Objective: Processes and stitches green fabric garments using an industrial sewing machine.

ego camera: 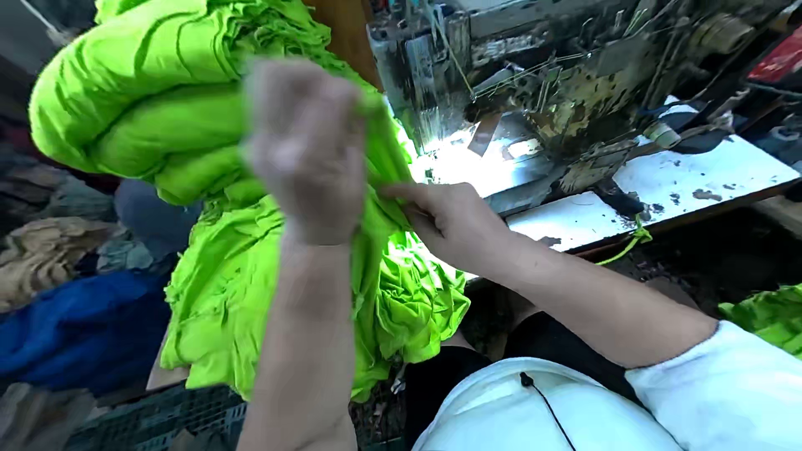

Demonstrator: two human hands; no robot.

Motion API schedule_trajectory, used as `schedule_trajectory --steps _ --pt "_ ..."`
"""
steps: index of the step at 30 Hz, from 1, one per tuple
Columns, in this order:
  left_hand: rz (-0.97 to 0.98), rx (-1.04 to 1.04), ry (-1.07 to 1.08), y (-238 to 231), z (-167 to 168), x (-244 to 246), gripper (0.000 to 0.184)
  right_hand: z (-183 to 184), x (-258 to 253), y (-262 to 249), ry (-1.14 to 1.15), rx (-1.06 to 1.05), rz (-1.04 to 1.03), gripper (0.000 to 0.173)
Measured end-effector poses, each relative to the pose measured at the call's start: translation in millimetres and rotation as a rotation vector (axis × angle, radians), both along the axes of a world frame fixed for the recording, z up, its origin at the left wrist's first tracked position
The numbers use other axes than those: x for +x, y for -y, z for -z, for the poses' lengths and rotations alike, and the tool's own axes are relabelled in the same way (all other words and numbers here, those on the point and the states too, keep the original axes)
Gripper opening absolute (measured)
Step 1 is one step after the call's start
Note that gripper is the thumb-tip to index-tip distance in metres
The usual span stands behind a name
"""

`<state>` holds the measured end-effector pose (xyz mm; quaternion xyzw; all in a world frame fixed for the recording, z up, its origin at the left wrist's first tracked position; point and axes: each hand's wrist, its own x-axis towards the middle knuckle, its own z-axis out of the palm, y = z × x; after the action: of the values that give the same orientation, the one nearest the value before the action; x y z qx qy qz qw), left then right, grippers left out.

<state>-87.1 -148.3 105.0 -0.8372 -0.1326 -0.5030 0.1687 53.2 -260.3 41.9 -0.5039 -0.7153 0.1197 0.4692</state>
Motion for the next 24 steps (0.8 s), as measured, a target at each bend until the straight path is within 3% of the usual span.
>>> schedule_trajectory --steps 2,3,5,8,10,13,15,20,24 --pt "-0.042 -0.216 -0.276 -14.0 43.6 20.1 0.012 41.9 12.6 -2.5 -0.172 -0.453 0.004 0.026" --pt "-0.089 -0.322 -0.399 -16.7 62.9 26.4 0.014 61.8 17.9 -0.3 -0.301 -0.566 -0.029 0.027" --pt "-0.176 -0.528 -0.592 -20.6 82.4 32.0 0.022 88.1 22.5 11.5 -0.640 -0.672 -0.091 0.026" --pt "-0.196 -0.721 -0.687 -31.5 71.5 39.8 0.018 92.2 29.9 19.1 -0.947 -0.749 -0.120 0.017" --pt "-0.249 -0.839 -0.739 -42.7 64.6 51.4 0.018 88.2 37.1 15.9 -0.978 -0.747 -0.140 0.016" --pt "-0.068 -0.658 -0.672 -114.2 109.9 61.4 0.015 84.3 46.5 4.7 -0.942 -0.678 -0.147 0.016" --pt "-0.047 -0.740 -0.806 -140.2 109.6 71.5 0.021 85.0 48.7 -0.4 -0.902 -0.624 -0.120 0.016" --pt "-0.072 -0.807 -0.878 -147.6 103.4 78.0 0.026 93.4 44.4 4.7 -0.836 -0.560 -0.124 0.017" --pt "0.077 -0.852 -0.630 -140.7 110.7 75.9 0.029 90.8 47.2 4.2 -0.852 -0.557 -0.115 0.018"
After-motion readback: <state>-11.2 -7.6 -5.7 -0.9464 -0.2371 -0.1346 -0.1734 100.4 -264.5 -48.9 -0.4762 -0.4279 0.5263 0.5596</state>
